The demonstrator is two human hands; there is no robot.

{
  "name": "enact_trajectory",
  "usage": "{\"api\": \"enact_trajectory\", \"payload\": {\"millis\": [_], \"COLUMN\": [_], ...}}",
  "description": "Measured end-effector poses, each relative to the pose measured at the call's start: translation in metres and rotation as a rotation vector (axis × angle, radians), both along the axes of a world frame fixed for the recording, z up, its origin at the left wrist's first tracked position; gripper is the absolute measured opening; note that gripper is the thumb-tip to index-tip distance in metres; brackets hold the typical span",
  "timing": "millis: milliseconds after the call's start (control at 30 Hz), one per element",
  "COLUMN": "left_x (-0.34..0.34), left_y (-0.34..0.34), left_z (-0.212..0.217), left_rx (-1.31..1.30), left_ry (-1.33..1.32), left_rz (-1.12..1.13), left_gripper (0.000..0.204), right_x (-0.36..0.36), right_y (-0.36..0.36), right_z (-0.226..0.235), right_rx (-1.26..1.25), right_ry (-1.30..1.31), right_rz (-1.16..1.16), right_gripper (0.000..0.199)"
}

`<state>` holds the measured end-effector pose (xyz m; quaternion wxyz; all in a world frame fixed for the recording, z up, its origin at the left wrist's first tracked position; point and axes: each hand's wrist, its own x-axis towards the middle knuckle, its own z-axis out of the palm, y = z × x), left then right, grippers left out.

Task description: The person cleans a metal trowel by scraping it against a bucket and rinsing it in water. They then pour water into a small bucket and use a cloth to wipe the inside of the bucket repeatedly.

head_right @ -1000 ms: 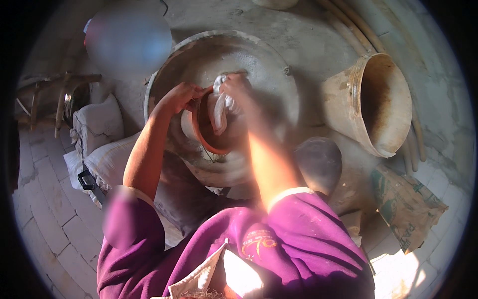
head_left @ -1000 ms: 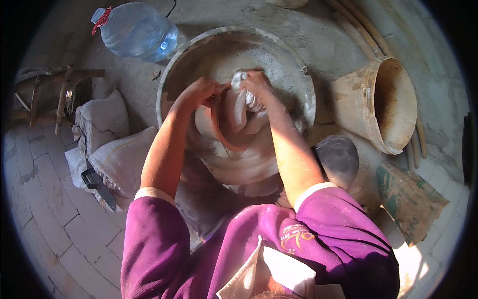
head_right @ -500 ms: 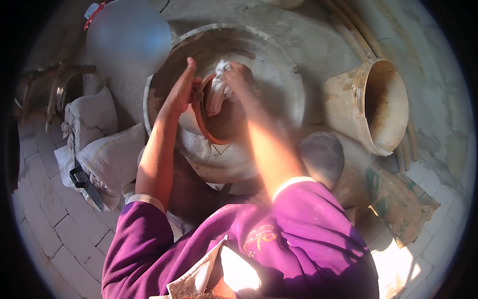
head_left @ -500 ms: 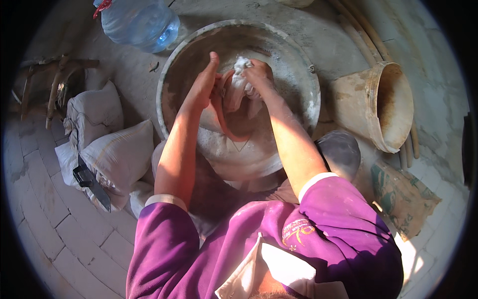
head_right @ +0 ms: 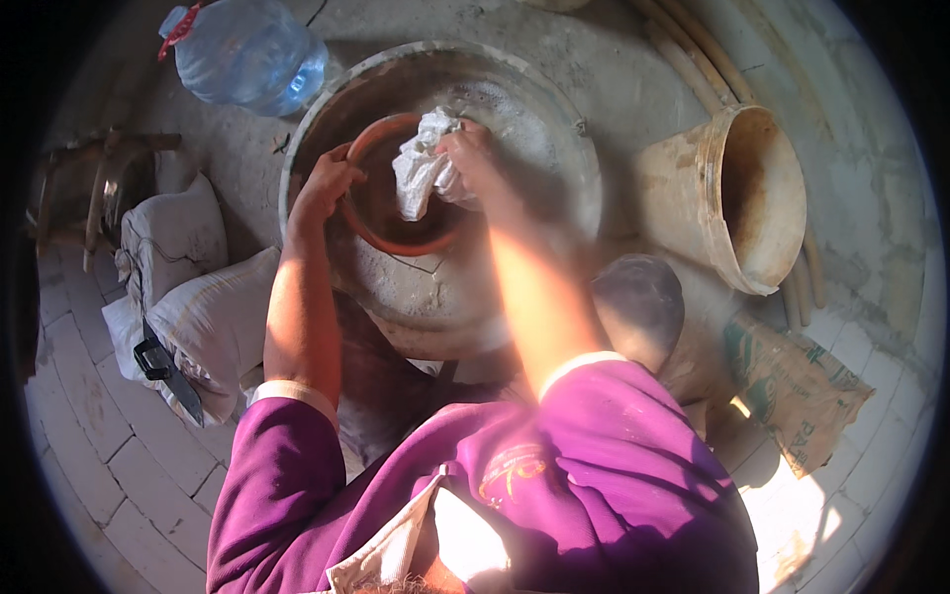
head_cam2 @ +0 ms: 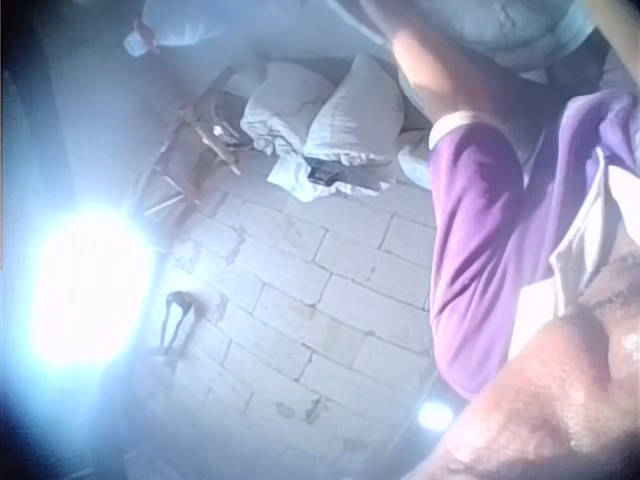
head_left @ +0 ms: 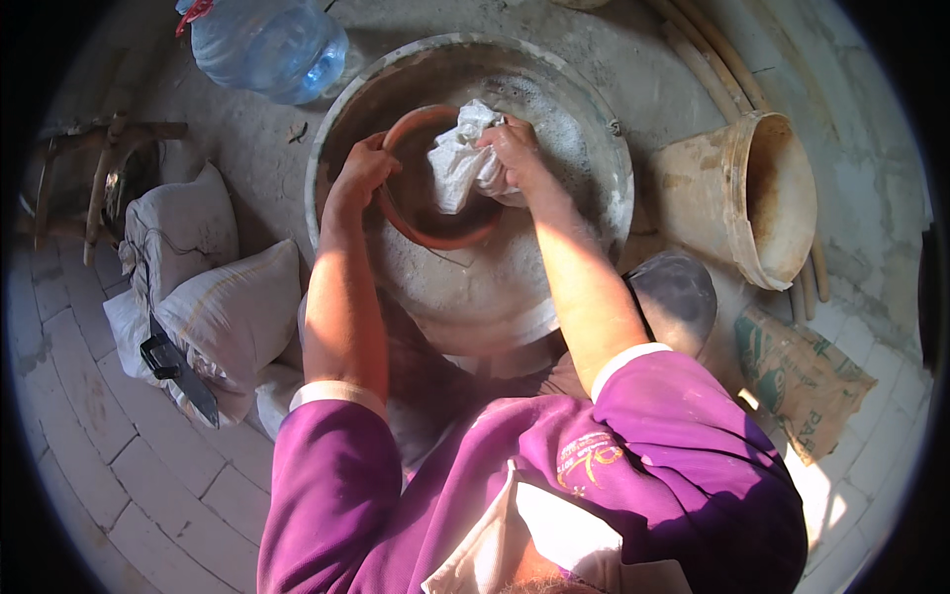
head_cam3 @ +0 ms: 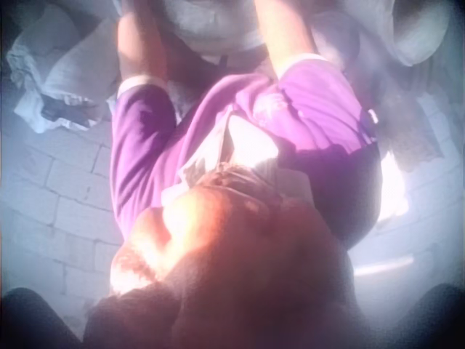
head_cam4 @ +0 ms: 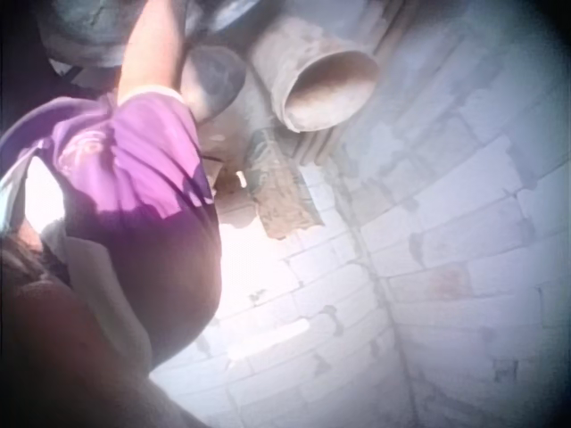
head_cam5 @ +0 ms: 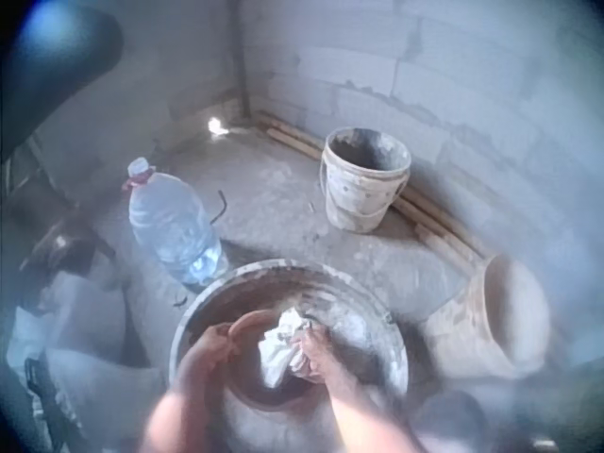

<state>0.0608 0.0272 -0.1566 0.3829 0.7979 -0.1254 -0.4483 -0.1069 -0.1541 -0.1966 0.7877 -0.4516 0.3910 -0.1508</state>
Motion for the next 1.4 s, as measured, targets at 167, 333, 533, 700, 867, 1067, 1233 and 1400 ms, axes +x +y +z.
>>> {"api": "enact_trajectory", "payload": {"millis": [167,333,533,700,867,1067,1233,1400], "left_x": [-0.040,-0.038,-0.048,-0.064,-0.071,-0.057,-0.055,-0.042], "left_y": [-0.013,-0.024,-0.033,-0.042,-0.035,-0.035,-0.016,0.003], "left_z": [0.022,0.014,0.015,0.020,0.016,0.010,0.008,0.068], "left_rx": [-0.016,0.026,-0.050,-0.064,-0.089,-0.129,0.068,0.326], "left_ry": [-0.173,-0.241,-0.412,-0.508,-0.591,-0.412,-0.333,0.024], "left_rz": [-0.200,-0.294,-0.369,-0.379,-0.354,-0.226,-0.044,-0.091], "left_gripper": [0.057,0.047,0.057,0.054,0.048,0.041,0.053,0.063], "right_x": [0.022,0.017,0.016,0.005,0.006,0.022,-0.002,-0.005], "right_y": [0.022,0.066,-0.002,-0.041,-0.031,0.039,-0.016,-0.024], "right_z": [0.001,0.013,0.006,-0.002,0.024,0.025,-0.024,0.046], "right_rx": [-0.335,-1.095,-0.920,-0.651,-0.678,-1.151,-0.906,-0.310], "right_ry": [0.243,0.161,0.534,0.739,0.696,0.100,0.504,0.505], "right_rz": [-0.009,0.192,0.210,0.189,0.305,0.202,-0.068,0.275], "right_gripper": [0.025,0.022,0.034,0.031,0.023,0.022,0.024,0.024]}}
